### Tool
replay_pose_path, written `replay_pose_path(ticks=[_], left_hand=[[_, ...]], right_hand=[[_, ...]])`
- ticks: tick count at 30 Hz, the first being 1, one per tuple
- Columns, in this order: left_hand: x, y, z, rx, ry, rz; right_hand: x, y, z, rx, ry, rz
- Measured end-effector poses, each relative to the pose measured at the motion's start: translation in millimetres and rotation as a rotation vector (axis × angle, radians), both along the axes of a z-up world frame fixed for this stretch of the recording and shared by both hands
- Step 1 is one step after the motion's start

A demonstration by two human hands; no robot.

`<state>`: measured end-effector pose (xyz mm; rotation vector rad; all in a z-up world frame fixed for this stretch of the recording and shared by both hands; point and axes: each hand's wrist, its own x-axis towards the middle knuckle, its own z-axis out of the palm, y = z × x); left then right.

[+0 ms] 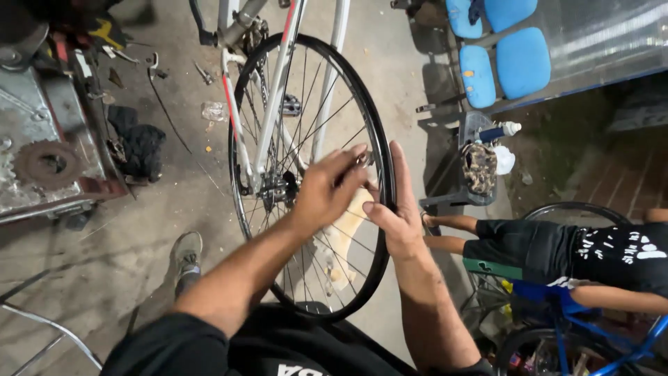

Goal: Adjusting and inspecting the hub of a bicycle wheel to ensure smooth rotation and proper tension.

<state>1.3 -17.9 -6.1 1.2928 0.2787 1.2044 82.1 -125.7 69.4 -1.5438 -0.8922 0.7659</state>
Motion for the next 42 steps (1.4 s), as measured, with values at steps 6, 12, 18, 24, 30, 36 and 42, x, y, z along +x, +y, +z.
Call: replay_pose_path(ticks=[6, 12, 18, 24, 30, 36, 42], left_hand=[[-13, 16, 22, -0.051, -0.046, -0.031], [-29, 62, 26, -0.306, 0.293, -0.749], [-21, 63, 7, 0.024, 0.292, -0.593], [-10, 85, 11, 0.427, 0.507, -0.643], [9, 79, -13, 0.779, 0.517, -0.433], [20, 68, -13, 0.810, 0.640, -0.407], [-61, 66, 68, 0.026, 0.817, -0.720]], right_hand=[[3, 3, 0, -0.002, -0.056, 0.021], [15, -14, -16, 0.043, -0.101, -0.092], [-2, -22, -10, -0.014, -0.115, -0.102], [2, -33, -22, -0.021, -0.159, -0.003], [-1, -38, -20, -0.074, -0.207, -0.013], [-13, -28, -7, -0.049, -0.144, -0.009], [-23, -31, 9, -0.038, 0.070, 0.080]])
